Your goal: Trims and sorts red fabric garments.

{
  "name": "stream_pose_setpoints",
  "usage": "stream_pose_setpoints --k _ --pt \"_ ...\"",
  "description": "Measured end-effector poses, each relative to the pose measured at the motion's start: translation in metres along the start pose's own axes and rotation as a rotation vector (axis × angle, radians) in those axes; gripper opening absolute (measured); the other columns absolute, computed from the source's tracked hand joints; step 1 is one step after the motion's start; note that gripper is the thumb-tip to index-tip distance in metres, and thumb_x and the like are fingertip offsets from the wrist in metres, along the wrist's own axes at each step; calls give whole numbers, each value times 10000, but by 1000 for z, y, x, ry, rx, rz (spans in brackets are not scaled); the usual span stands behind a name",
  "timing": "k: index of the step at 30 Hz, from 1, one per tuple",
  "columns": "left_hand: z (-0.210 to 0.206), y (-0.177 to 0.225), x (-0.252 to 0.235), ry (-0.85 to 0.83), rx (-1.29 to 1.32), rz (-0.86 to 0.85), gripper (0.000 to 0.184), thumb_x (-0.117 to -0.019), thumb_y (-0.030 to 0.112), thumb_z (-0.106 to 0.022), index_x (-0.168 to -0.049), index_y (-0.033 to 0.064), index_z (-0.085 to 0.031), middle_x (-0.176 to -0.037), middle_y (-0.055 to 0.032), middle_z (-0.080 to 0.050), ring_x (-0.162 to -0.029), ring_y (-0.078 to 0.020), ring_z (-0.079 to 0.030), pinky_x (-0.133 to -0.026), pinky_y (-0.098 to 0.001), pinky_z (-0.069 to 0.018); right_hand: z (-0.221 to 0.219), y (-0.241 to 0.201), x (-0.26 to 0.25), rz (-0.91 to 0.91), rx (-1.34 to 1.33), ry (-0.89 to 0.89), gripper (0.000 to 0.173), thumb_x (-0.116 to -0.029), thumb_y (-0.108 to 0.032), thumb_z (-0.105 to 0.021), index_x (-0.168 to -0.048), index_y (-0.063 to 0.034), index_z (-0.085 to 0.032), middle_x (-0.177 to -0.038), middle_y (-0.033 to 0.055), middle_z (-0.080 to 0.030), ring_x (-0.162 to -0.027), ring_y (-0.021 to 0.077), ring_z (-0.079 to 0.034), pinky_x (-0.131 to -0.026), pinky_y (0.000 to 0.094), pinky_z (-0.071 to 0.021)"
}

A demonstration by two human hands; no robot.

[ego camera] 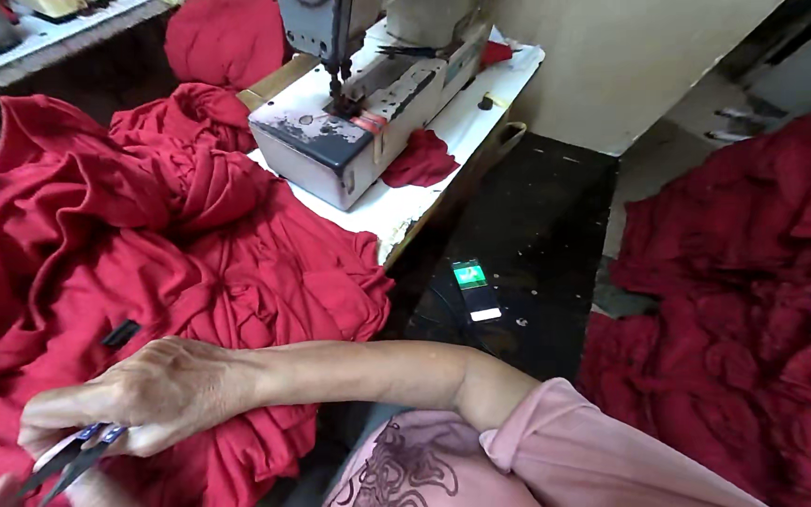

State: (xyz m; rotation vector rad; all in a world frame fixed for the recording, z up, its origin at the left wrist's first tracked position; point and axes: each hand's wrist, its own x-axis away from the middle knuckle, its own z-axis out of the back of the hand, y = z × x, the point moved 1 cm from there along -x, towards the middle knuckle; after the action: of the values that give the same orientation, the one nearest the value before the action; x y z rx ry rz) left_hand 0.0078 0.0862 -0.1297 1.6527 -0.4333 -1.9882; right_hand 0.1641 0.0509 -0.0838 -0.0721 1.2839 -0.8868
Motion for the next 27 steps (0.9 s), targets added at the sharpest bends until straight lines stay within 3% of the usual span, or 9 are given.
stream_pose_setpoints --k 1,3,6,11,14,18,23,27 --pt "-5 16 -5 -54 -30 -2 366 -981 70 -632 -1247 -176 -586 -1228 -269 -633 -1145 -268 -641 -953 -334 -530 1 -1 0 -6 -19 11 152 -809 -30 -717 -952 22 -733 -775 99 -700 -688 223 -678 -596 381 -512" --pt "-17 40 -12 -84 -29 49 352 -966 54 -632 -1202 -202 -580 -1185 -267 -650 -1123 -225 -649 -957 -285 -517 3 -3 0 -18 -47 27 151 -798 -5 -716 -943 35 -731 -783 111 -701 -694 235 -681 -595 392 -513" --pt "-25 38 -10 -12 49 130 322 -952 6 -616 -1173 -220 -560 -1162 -248 -638 -1103 -186 -643 -935 -252 -515 3 -2 2 -15 -33 19 147 -802 -22 -719 -940 30 -721 -767 111 -688 -691 243 -676 -592 402 -507" --pt "-18 14 -9 -6 39 100 227 -966 15 -608 -1135 -134 -641 -1157 -190 -658 -1117 -206 -642 -950 -284 -509 3 -2 3 13 4 20 113 -828 -57 -710 -917 10 -729 -750 99 -682 -680 236 -668 -599 395 -493" --pt "-19 29 -12 -40 37 72 241 -952 -19 -576 -1130 -174 -624 -1151 -229 -647 -1115 -229 -634 -951 -285 -502 4 -4 3 15 12 15 136 -807 -38 -721 -932 12 -742 -758 101 -699 -691 243 -681 -609 404 -505" --pt "-27 31 -8 64 27 58 203 -940 -20 -573 -1071 -155 -651 -1071 -215 -659 -1038 -193 -640 -905 -256 -495 3 -4 5 48 -16 12 142 -777 -31 -722 -911 9 -747 -753 93 -701 -687 226 -679 -614 390 -504" --pt "-21 35 -9 -14 77 91 199 -966 -44 -525 -1052 -203 -608 -1074 -232 -653 -1069 -204 -634 -950 -275 -486 1 -5 6 57 -13 7 100 -813 -56 -716 -891 -1 -747 -744 89 -694 -676 221 -674 -616 386 -501" --pt "-18 37 -8 42 39 100 209 -963 -59 -483 -1052 -167 -639 -1009 -167 -686 -992 -138 -656 -878 -233 -509 1 -4 7 92 -2 10 89 -814 -63 -721 -876 -8 -750 -724 84 -694 -657 215 -673 -597 379 -498"
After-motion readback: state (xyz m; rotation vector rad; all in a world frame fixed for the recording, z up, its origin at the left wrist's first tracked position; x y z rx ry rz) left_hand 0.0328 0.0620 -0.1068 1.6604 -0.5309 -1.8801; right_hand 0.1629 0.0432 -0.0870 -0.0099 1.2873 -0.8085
